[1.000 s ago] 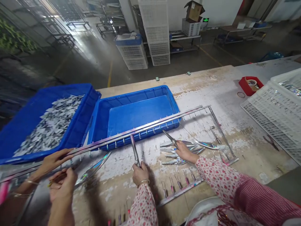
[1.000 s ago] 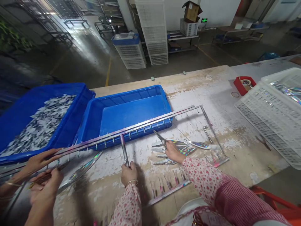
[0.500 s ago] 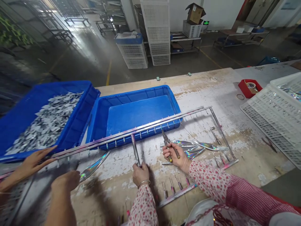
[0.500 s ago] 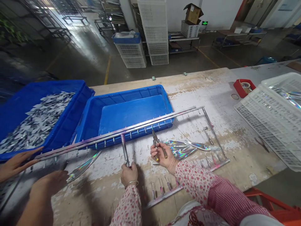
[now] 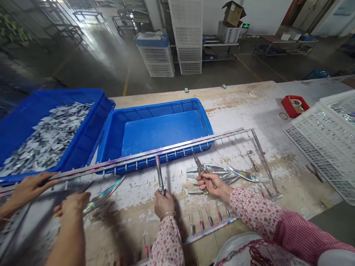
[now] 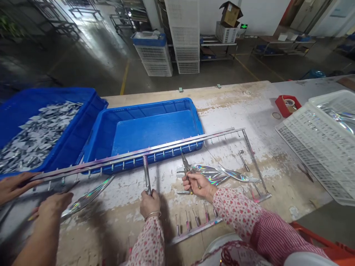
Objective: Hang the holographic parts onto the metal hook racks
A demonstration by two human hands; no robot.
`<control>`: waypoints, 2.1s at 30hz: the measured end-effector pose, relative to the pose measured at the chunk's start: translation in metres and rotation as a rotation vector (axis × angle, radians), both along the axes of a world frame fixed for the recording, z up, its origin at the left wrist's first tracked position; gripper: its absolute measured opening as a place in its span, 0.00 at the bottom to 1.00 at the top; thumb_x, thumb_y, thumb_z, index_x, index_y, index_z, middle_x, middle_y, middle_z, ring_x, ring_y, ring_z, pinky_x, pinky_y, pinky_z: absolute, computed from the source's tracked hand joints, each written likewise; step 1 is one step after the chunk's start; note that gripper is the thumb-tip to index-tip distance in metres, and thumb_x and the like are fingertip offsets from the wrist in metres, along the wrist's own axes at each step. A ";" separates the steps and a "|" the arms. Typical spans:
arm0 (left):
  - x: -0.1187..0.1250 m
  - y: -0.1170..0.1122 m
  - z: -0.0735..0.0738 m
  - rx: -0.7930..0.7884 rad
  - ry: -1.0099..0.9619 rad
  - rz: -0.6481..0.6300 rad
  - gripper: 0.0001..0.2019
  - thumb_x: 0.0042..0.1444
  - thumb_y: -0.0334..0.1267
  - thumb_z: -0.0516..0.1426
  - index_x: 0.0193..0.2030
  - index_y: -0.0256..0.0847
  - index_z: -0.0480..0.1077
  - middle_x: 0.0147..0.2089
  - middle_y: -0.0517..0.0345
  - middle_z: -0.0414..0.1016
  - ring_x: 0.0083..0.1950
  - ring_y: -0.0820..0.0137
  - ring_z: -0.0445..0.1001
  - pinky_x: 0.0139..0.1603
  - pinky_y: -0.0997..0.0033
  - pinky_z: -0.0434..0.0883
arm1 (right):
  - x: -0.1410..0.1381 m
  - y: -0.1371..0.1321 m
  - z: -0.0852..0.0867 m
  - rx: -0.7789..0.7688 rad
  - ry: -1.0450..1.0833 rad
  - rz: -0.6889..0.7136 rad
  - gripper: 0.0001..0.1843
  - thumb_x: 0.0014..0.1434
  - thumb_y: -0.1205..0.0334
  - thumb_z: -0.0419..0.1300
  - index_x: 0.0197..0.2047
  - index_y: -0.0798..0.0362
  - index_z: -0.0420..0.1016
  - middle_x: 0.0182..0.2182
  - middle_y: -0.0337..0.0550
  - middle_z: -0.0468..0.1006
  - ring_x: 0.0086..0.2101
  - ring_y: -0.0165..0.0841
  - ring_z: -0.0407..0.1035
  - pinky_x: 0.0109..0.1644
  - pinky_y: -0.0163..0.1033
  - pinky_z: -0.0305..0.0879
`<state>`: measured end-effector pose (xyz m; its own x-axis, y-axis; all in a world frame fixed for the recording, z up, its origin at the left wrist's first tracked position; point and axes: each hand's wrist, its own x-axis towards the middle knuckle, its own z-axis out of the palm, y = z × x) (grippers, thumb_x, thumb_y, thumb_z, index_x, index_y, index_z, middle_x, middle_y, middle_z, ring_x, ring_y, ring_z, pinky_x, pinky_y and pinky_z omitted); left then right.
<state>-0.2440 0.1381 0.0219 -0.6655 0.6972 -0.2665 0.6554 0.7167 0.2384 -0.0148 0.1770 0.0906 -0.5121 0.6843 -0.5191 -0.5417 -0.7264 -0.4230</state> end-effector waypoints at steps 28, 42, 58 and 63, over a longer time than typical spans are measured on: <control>-0.001 -0.002 -0.002 0.017 -0.018 -0.017 0.20 0.63 0.45 0.49 0.56 0.33 0.64 0.37 0.40 0.79 0.39 0.54 0.78 0.35 0.64 0.67 | -0.055 0.023 -0.026 0.683 -1.155 0.395 0.05 0.48 0.70 0.59 0.31 0.53 0.71 0.31 0.42 0.73 0.38 0.36 0.67 0.46 0.39 0.59; -0.003 -0.005 -0.005 0.028 -0.024 -0.018 0.18 0.63 0.44 0.49 0.54 0.35 0.65 0.37 0.42 0.78 0.38 0.57 0.77 0.34 0.66 0.64 | -0.065 -0.053 0.021 -0.241 0.427 0.205 0.12 0.52 0.58 0.62 0.32 0.52 0.61 0.31 0.40 0.69 0.27 0.26 0.59 0.29 0.32 0.57; -0.002 -0.003 0.001 0.034 -0.020 -0.007 0.21 0.62 0.44 0.50 0.57 0.32 0.63 0.38 0.40 0.79 0.40 0.54 0.78 0.36 0.64 0.67 | -0.058 0.024 -0.027 0.718 -1.274 0.472 0.10 0.55 0.66 0.57 0.42 0.54 0.73 0.43 0.50 0.73 0.47 0.40 0.66 0.51 0.41 0.59; -0.001 -0.004 0.004 0.027 -0.029 -0.008 0.21 0.62 0.44 0.50 0.57 0.32 0.63 0.39 0.39 0.79 0.40 0.54 0.78 0.36 0.64 0.67 | -0.064 0.027 -0.022 0.690 -1.188 0.407 0.02 0.55 0.66 0.57 0.33 0.54 0.69 0.35 0.45 0.72 0.41 0.37 0.66 0.47 0.41 0.60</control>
